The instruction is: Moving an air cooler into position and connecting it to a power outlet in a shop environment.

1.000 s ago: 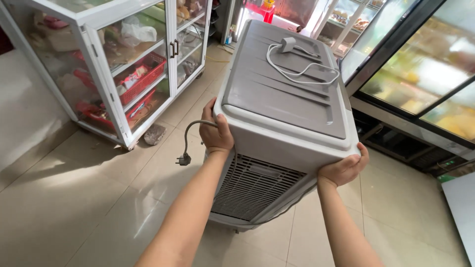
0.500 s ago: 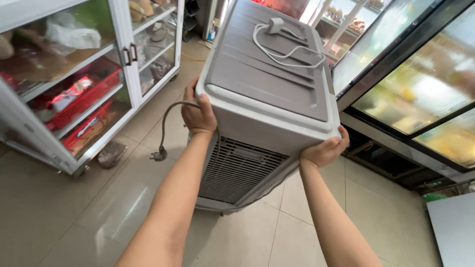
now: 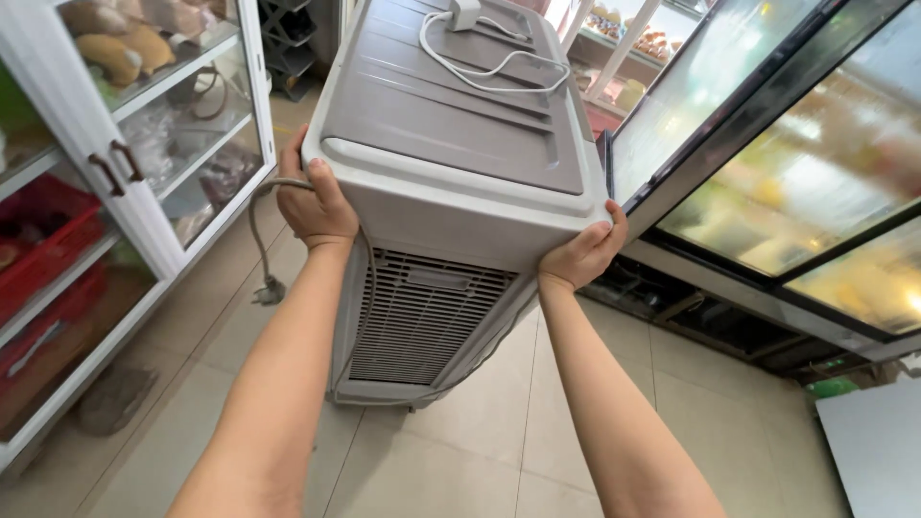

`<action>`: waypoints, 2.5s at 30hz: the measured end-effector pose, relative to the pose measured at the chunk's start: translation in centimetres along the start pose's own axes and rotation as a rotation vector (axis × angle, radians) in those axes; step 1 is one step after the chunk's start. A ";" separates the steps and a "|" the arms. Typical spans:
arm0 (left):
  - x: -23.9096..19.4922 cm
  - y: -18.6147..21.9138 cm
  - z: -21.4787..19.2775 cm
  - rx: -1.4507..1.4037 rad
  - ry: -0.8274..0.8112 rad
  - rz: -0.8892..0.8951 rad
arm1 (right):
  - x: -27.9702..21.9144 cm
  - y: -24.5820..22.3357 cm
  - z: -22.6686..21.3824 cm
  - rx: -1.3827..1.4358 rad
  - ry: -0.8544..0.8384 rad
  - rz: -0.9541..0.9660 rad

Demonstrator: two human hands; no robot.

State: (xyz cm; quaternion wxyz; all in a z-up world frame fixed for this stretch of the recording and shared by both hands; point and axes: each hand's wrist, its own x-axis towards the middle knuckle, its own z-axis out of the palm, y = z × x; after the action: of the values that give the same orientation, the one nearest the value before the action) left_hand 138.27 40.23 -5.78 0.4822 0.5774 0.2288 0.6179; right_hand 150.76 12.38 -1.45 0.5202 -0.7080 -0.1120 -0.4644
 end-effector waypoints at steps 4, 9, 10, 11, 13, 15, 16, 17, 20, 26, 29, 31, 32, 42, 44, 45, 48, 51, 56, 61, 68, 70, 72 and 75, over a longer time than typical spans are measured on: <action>3.5 -4.5 5.7 0.010 -0.003 0.007 | 2.4 3.6 6.5 -0.015 0.006 0.003; 8.1 -8.2 12.5 -0.007 -0.036 -0.028 | 4.9 7.7 13.3 -0.023 -0.001 0.000; 8.5 -9.3 13.9 -0.014 -0.042 -0.040 | 5.7 8.5 14.9 -0.041 -0.006 -0.029; 9.5 -10.2 15.0 -0.019 -0.053 -0.041 | 6.2 8.9 16.6 -0.052 -0.003 -0.050; 10.9 -11.6 16.9 -0.022 -0.070 -0.034 | 7.0 9.2 18.6 -0.049 -0.001 0.004; 12.1 -13.3 18.9 -0.027 -0.088 -0.032 | 7.7 10.2 20.6 -0.052 0.000 0.056; 12.9 -14.2 20.0 -0.028 -0.087 -0.026 | 8.1 10.8 21.9 -0.045 0.007 0.032; 13.4 -15.2 21.2 -0.031 -0.083 -0.027 | 8.7 11.6 22.9 -0.042 0.008 0.003; 14.9 -17.8 24.6 -0.064 -0.082 -0.022 | 10.1 13.8 26.4 -0.055 0.025 -0.015; 19.6 -22.8 31.4 -0.069 -0.102 -0.036 | 12.7 17.4 34.0 -0.055 0.007 0.002; 22.6 -25.4 35.0 -0.089 -0.111 -0.060 | 13.9 19.1 38.0 -0.052 0.012 0.004; 23.9 -27.2 37.0 -0.089 -0.119 -0.075 | 14.4 20.3 40.0 -0.057 0.002 0.009; 24.6 -28.0 37.8 -0.099 -0.136 -0.088 | 14.7 20.7 40.9 -0.068 0.004 0.011; 33.0 -37.4 43.1 -0.093 -0.244 -0.071 | 14.1 23.0 48.3 -0.045 -0.081 -0.102; 35.6 -41.0 44.4 -0.136 -0.300 -0.093 | 13.9 23.0 50.2 0.006 -0.134 -0.181; 36.8 -42.3 44.8 -0.143 -0.300 -0.090 | 13.6 23.3 51.0 0.006 -0.129 -0.187; 41.2 -46.3 46.1 0.009 -0.360 -0.107 | 12.0 24.4 54.2 0.062 -0.253 -0.286; 45.7 -47.0 46.7 0.486 -0.477 -0.182 | 9.4 24.1 58.3 0.090 -0.256 -0.302; 53.2 -46.9 48.9 0.790 -0.548 -0.245 | 5.7 21.7 66.1 -0.043 -0.193 -0.371; 58.4 -53.3 51.4 0.513 -0.423 -0.036 | 3.4 19.3 73.1 -0.092 -0.162 -0.385; 68.5 -52.6 48.3 0.102 -0.818 -0.628 | -0.6 17.2 86.0 -0.224 -0.119 -0.443; 70.4 -55.0 47.1 0.109 -0.898 -0.595 | -1.7 16.8 90.6 -0.257 -0.130 -0.477; 71.3 -56.3 45.6 0.125 -0.984 -0.572 | -2.7 16.8 94.3 -0.295 -0.149 -0.499; 72.8 -56.4 43.9 0.095 -1.122 -0.445 | -3.9 17.7 100.4 -0.337 -0.194 -0.557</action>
State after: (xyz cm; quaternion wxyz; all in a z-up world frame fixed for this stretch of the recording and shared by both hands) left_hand 207.58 115.05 -7.16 0.6208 0.7742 0.0822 0.0925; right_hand 214.27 90.34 -18.46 0.2360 -0.7671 -0.2715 -0.5312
